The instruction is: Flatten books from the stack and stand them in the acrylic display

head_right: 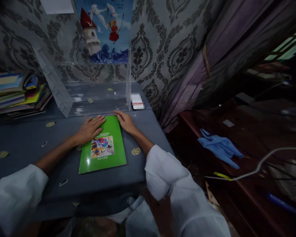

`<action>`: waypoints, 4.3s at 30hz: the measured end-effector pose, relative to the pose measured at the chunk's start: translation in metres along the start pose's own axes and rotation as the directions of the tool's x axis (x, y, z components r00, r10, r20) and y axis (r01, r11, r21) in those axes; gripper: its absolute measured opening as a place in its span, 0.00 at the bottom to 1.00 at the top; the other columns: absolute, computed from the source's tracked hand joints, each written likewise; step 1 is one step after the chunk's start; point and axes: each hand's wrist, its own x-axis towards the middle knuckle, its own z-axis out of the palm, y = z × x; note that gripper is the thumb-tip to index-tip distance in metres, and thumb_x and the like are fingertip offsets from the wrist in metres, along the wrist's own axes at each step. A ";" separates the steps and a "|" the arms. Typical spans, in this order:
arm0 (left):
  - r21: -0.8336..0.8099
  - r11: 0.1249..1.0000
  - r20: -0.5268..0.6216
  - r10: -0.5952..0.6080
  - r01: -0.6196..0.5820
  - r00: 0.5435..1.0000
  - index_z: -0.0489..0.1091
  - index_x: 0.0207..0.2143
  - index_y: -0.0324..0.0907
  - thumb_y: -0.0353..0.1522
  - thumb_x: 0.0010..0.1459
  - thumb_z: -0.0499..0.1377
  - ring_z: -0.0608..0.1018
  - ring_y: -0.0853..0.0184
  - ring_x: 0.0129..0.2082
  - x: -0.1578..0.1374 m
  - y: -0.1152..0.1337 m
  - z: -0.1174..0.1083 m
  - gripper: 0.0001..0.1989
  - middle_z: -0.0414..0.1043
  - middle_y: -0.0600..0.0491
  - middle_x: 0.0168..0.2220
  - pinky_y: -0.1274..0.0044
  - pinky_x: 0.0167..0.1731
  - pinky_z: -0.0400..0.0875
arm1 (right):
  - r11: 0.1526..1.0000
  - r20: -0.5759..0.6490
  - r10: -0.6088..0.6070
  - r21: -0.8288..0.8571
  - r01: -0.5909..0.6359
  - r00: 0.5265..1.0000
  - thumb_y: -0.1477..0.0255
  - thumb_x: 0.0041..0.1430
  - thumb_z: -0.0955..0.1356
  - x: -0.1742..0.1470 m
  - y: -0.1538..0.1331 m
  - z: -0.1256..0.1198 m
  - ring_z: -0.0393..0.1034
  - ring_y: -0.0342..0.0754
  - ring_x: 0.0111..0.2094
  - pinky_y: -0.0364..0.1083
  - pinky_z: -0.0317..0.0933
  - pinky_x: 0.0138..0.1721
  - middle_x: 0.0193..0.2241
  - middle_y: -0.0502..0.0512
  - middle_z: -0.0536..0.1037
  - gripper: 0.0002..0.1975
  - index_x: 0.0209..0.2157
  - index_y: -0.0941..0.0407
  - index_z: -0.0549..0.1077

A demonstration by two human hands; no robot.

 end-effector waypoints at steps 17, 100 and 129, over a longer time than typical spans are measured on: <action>-0.002 0.994 0.020 0.112 -0.112 0.994 0.59 0.67 0.39 0.34 0.69 0.45 0.56 0.60 0.71 0.041 0.046 -0.005 0.26 0.56 0.45 0.70 0.58 0.68 0.49 | 1.000 -0.076 0.006 0.008 -0.006 0.997 0.57 0.73 0.57 0.003 0.003 0.000 0.75 0.50 0.53 0.51 0.64 0.58 0.49 0.58 0.82 0.25 0.56 0.56 0.73; 0.027 0.999 0.045 -0.027 0.025 0.999 0.56 0.68 0.37 0.34 0.70 0.42 0.56 0.60 0.71 0.036 0.039 -0.007 0.26 0.54 0.44 0.70 0.59 0.68 0.52 | 0.886 0.158 -0.011 -0.456 0.083 0.987 0.68 0.70 0.61 -0.034 -0.043 0.001 0.59 0.56 0.67 0.60 0.55 0.67 0.65 0.66 0.67 0.23 0.63 0.60 0.67; -0.046 0.994 -0.027 0.095 -0.097 0.995 0.60 0.66 0.39 0.32 0.69 0.44 0.59 0.61 0.70 0.051 0.044 0.003 0.25 0.58 0.45 0.69 0.58 0.68 0.51 | 0.921 0.122 -0.033 -0.382 0.078 0.992 0.69 0.70 0.61 -0.069 -0.051 -0.001 0.65 0.56 0.64 0.58 0.60 0.64 0.62 0.69 0.70 0.22 0.60 0.63 0.71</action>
